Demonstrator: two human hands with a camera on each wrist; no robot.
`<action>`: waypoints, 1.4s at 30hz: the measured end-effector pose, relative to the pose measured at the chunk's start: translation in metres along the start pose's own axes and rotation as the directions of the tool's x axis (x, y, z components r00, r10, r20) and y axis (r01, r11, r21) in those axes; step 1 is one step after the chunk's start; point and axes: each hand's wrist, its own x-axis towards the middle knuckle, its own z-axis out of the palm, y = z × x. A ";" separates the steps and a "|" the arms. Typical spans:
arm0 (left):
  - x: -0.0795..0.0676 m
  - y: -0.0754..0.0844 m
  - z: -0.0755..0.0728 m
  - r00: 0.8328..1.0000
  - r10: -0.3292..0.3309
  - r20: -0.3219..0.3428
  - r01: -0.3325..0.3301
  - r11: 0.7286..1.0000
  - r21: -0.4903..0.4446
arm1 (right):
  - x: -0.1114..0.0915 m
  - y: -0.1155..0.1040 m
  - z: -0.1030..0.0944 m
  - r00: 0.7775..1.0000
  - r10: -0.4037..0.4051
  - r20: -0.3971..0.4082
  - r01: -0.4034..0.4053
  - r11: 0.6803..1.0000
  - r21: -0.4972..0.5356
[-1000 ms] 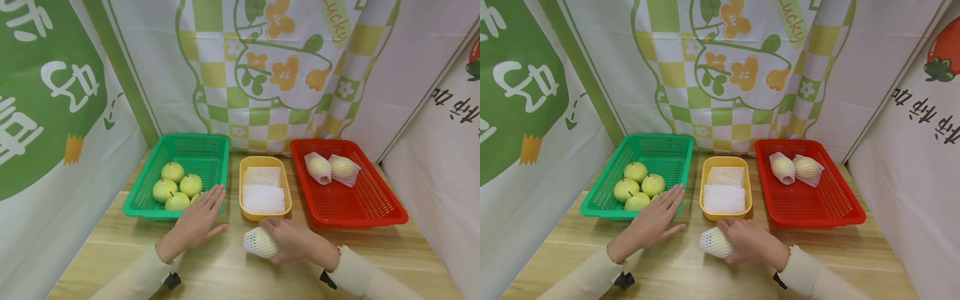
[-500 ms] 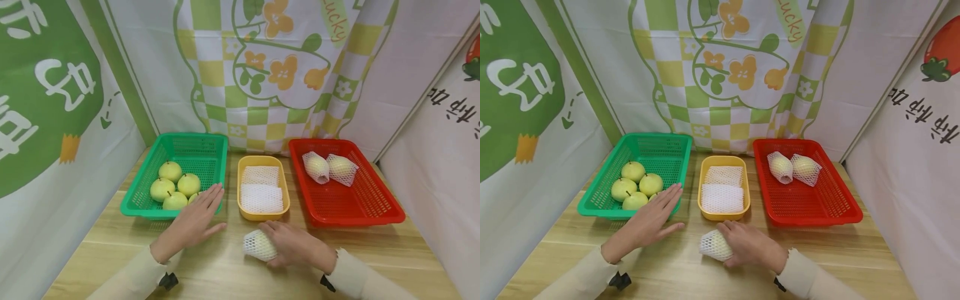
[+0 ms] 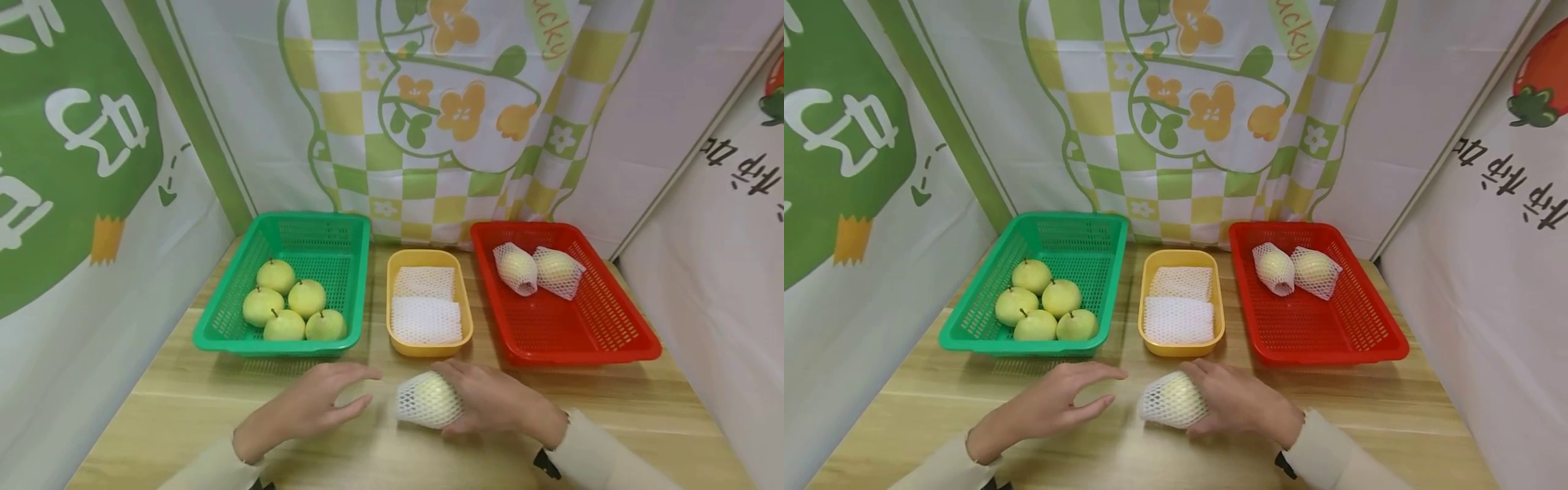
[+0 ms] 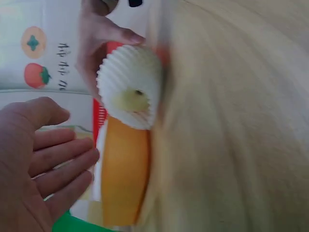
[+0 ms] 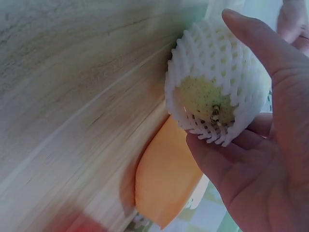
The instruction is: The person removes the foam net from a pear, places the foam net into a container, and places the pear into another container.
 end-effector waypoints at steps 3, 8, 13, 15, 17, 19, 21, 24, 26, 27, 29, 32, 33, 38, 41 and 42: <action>0.000 -0.006 0.010 0.990 -0.047 0.131 0.053 0.998 -0.041 | -0.002 0.002 0.000 1.000 0.005 -0.008 -0.005 1.000 0.009; 0.006 -0.013 0.025 0.973 -0.012 0.230 0.047 0.988 -0.145 | -0.006 0.006 0.000 0.999 -0.006 -0.032 0.006 1.000 0.018; 0.014 -0.013 0.034 0.976 0.019 0.216 0.031 0.974 -0.224 | -0.009 0.011 0.002 0.996 -0.040 -0.081 0.043 0.998 0.036; 0.019 -0.012 0.037 0.980 0.007 0.197 0.042 0.968 -0.246 | -0.010 0.013 0.002 0.994 -0.048 -0.096 0.052 0.998 0.045; 0.023 -0.011 0.039 0.986 -0.008 0.167 0.051 0.966 -0.255 | -0.010 0.014 0.002 0.993 -0.051 -0.105 0.058 0.997 0.059; 0.027 -0.009 0.042 0.991 -0.018 0.133 0.050 0.970 -0.239 | -0.011 0.015 0.002 0.992 -0.055 -0.112 0.063 0.996 0.067; 0.031 -0.008 0.045 0.994 -0.023 0.111 0.047 0.975 -0.219 | -0.011 0.015 0.002 0.991 -0.060 -0.117 0.070 0.994 0.079; 0.038 -0.004 0.049 0.994 -0.030 0.108 0.051 0.980 -0.190 | -0.011 0.015 0.004 0.988 -0.076 -0.131 0.087 0.993 0.084; 0.042 -0.001 0.053 0.991 -0.042 0.125 0.064 0.981 -0.183 | -0.011 0.016 0.005 0.987 -0.083 -0.134 0.096 0.991 0.090; 0.045 0.001 0.055 0.989 -0.049 0.137 0.073 0.981 -0.179 | -0.011 0.016 0.005 0.987 -0.085 -0.134 0.098 0.991 0.093; 0.049 0.004 0.057 0.984 -0.075 0.162 0.101 0.982 -0.161 | -0.011 0.016 0.005 0.986 -0.091 -0.136 0.105 0.990 0.098; 0.056 0.009 0.061 0.972 -0.115 0.203 0.151 0.974 -0.172 | -0.010 0.016 0.004 0.986 -0.093 -0.135 0.109 0.988 0.110; 0.057 0.010 0.062 0.969 -0.124 0.215 0.163 0.971 -0.176 | -0.009 0.016 0.004 0.987 -0.093 -0.134 0.109 0.988 0.111; 0.062 0.012 0.068 0.959 -0.131 0.250 0.184 0.962 -0.202 | -0.007 0.014 0.004 0.988 -0.095 -0.121 0.109 0.987 0.115; 0.063 0.011 0.069 0.957 -0.125 0.262 0.180 0.964 -0.196 | -0.007 0.014 0.004 0.988 -0.096 -0.117 0.109 0.988 0.109; 0.063 0.011 0.069 0.955 -0.125 0.269 0.181 0.964 -0.194 | -0.007 0.014 0.004 0.989 -0.095 -0.115 0.107 0.988 0.109</action>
